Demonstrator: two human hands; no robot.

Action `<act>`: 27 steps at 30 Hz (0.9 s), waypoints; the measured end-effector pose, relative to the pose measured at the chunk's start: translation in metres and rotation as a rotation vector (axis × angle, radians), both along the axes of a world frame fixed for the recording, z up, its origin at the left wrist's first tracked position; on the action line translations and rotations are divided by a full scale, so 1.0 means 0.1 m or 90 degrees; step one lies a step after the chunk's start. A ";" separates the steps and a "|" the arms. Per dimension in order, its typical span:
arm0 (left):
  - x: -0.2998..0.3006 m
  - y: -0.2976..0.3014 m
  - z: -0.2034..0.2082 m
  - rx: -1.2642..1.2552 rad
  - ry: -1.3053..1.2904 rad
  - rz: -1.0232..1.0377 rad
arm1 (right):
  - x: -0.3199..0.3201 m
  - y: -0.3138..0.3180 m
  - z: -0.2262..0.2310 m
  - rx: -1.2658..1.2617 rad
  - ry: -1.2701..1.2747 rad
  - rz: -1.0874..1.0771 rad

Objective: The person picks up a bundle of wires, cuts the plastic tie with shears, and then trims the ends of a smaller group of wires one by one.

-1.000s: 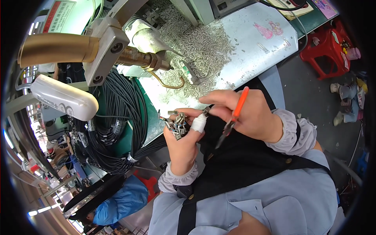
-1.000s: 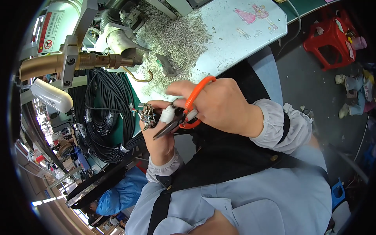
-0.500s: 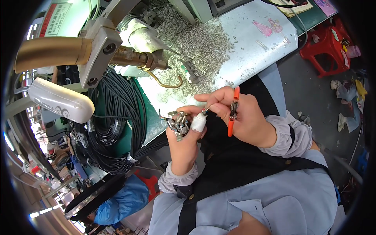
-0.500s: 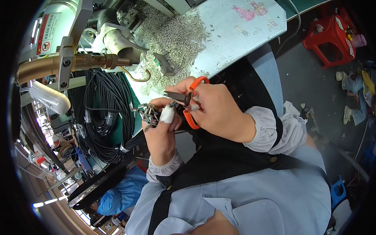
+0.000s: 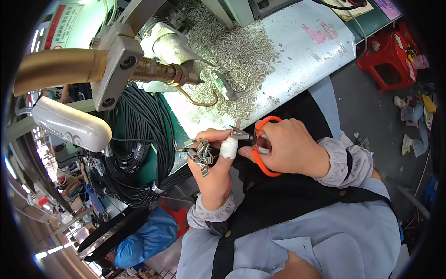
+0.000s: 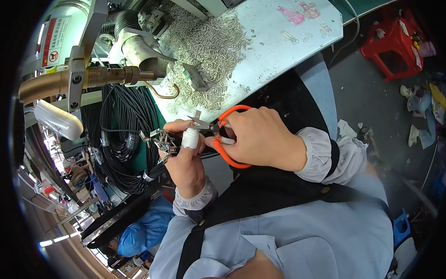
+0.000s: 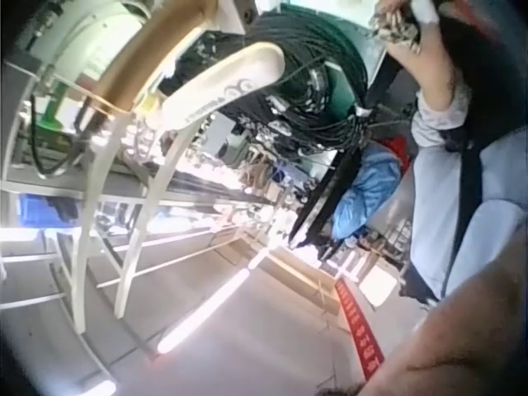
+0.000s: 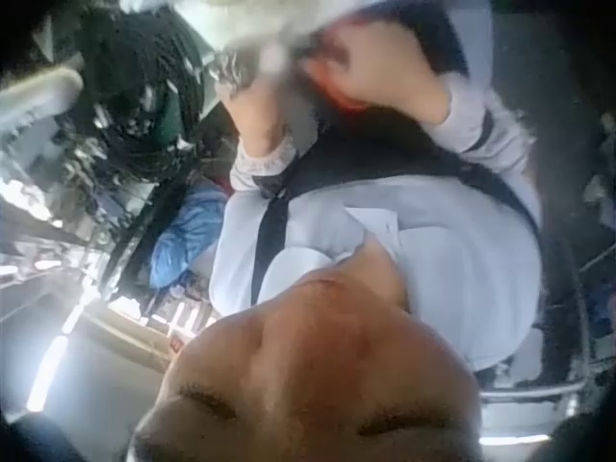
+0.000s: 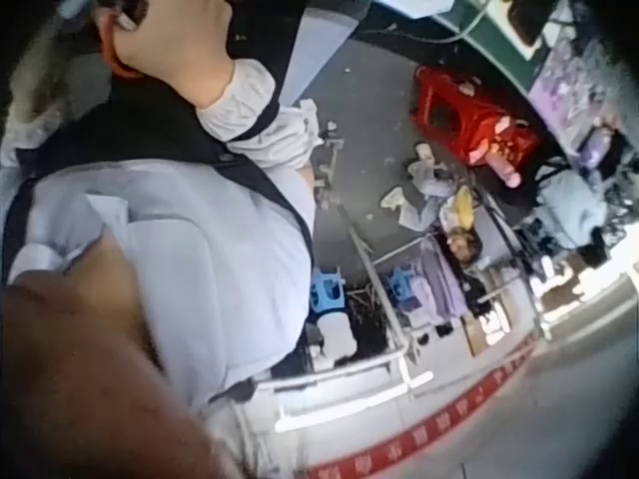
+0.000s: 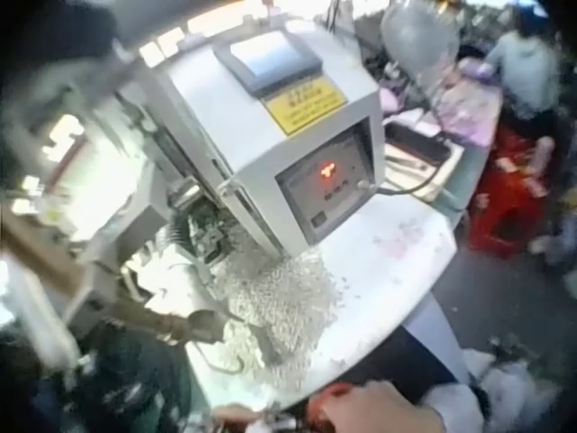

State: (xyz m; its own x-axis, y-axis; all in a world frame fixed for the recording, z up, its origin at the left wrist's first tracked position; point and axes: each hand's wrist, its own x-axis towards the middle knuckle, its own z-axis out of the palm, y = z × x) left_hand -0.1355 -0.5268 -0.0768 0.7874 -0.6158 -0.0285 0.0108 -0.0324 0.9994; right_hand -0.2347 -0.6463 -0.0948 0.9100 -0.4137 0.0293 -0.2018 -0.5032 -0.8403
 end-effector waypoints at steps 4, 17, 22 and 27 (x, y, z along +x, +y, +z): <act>0.21 -0.06 0.03 -0.005 0.296 -0.064 | 0.00 -0.03 -0.09 0.092 0.002 0.018; 0.72 -0.37 -0.07 -0.093 0.490 -0.101 | 0.58 -0.43 0.09 0.423 -0.139 -0.132; 0.79 -0.37 -0.05 -0.083 0.480 -0.123 | 0.72 -0.49 -0.02 0.326 -0.079 -0.076; 0.81 -0.37 -0.03 -0.064 0.468 -0.147 | 0.73 -0.47 -0.02 0.334 -0.081 -0.079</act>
